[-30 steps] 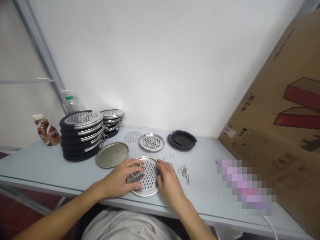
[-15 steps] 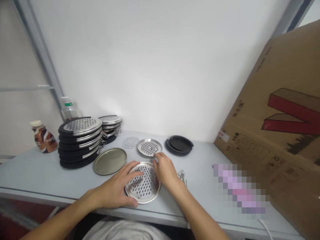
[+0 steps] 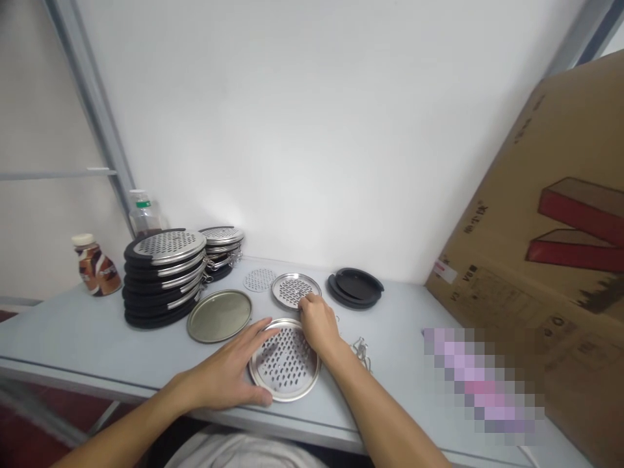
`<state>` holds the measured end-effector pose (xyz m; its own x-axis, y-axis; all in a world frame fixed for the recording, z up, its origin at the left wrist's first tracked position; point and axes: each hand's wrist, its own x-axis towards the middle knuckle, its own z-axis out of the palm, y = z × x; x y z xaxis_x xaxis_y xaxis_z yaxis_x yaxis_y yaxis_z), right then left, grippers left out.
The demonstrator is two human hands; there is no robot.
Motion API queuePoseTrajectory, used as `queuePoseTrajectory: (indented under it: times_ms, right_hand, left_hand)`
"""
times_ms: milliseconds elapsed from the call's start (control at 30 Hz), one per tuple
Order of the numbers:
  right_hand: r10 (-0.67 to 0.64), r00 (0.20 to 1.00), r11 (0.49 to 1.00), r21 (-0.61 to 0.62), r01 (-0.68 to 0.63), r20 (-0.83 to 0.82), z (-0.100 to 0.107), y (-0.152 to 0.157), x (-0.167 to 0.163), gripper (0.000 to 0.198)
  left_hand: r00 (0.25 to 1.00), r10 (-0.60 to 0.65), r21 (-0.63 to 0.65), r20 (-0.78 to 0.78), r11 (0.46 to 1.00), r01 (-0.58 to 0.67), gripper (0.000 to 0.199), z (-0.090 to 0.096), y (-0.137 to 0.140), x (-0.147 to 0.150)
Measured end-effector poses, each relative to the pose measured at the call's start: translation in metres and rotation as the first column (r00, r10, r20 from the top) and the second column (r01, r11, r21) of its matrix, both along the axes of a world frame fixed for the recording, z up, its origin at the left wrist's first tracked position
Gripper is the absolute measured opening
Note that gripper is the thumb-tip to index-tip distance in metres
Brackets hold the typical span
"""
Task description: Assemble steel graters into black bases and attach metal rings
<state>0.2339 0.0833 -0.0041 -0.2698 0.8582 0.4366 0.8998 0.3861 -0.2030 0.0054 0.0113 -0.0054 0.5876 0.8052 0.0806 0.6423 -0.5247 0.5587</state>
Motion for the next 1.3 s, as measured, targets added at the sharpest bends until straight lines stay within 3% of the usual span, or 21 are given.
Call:
queuePoseTrajectory:
  times_ms: [267, 467, 567, 633, 700, 767, 833, 967, 1100, 1200, 1300]
  right_hand:
    - [0.083, 0.982, 0.979, 0.2, -0.048, -0.168, 0.005, 0.0, 0.005, 0.018]
    - [0.108, 0.896, 0.935, 0.351, 0.056, -0.43, 0.029, -0.017, 0.02, 0.021]
    - [0.143, 0.561, 0.967, 0.236, 0.097, -0.815, 0.042, -0.033, 0.033, 0.028]
    - [0.03, 0.389, 0.989, 0.083, 0.119, -0.921, 0.044, -0.041, 0.041, 0.038]
    - [-0.118, 0.193, 0.993, -0.115, 0.025, -0.974, 0.038, -0.046, 0.047, 0.047]
    - [-0.291, 0.025, 0.949, -0.291, -0.119, -0.957, 0.028, -0.046, 0.049, 0.053]
    - [-0.41, -0.044, 0.891, -0.39, -0.231, -0.911, 0.016, -0.046, 0.048, 0.054]
    - [-0.48, -0.03, 0.826, -0.441, -0.35, -0.876, 0.004, -0.048, 0.04, 0.05]
    - [-0.451, 0.061, 0.83, -0.444, -0.338, -0.89, 0.0, -0.049, 0.031, 0.045]
    - [-0.411, 0.193, 0.846, -0.452, -0.282, -0.891, -0.006, -0.048, 0.028, 0.041]
    - [-0.362, 0.398, 0.867, -0.461, -0.19, -0.843, -0.013, -0.046, 0.03, 0.042]
  left_hand:
    - [1.0, -0.003, 0.03, -0.012, 1.0, 0.003, 0.123, -0.009, 0.006, 0.0]
    - [0.999, -0.018, 0.049, 0.044, 0.999, 0.016, 0.13, -0.012, 0.008, 0.0]
    - [0.998, -0.012, 0.025, 0.064, 1.0, 0.01, 0.134, -0.01, 0.008, 0.0]
    - [0.998, -0.01, 0.01, 0.068, 1.0, 0.009, 0.135, -0.009, 0.007, 0.0]
    - [0.997, -0.009, 0.006, 0.082, 1.0, 0.009, 0.136, -0.008, 0.007, 0.0]
    - [0.994, -0.013, 0.011, 0.105, 1.0, 0.012, 0.135, -0.007, 0.007, 0.0]
    - [0.991, -0.017, 0.021, 0.132, 1.0, 0.014, 0.136, -0.006, 0.007, 0.001]
    - [0.987, 0.013, 0.007, 0.158, 1.0, -0.014, 0.139, -0.007, 0.008, 0.001]
    - [0.985, 0.047, 0.005, 0.165, 0.999, -0.048, 0.141, -0.011, 0.009, 0.001]
    - [0.982, 0.023, 0.035, 0.186, 0.999, -0.03, 0.135, -0.013, 0.01, 0.0]
    - [0.982, 0.0, 0.047, 0.188, 0.999, -0.009, 0.127, -0.013, 0.011, 0.0]
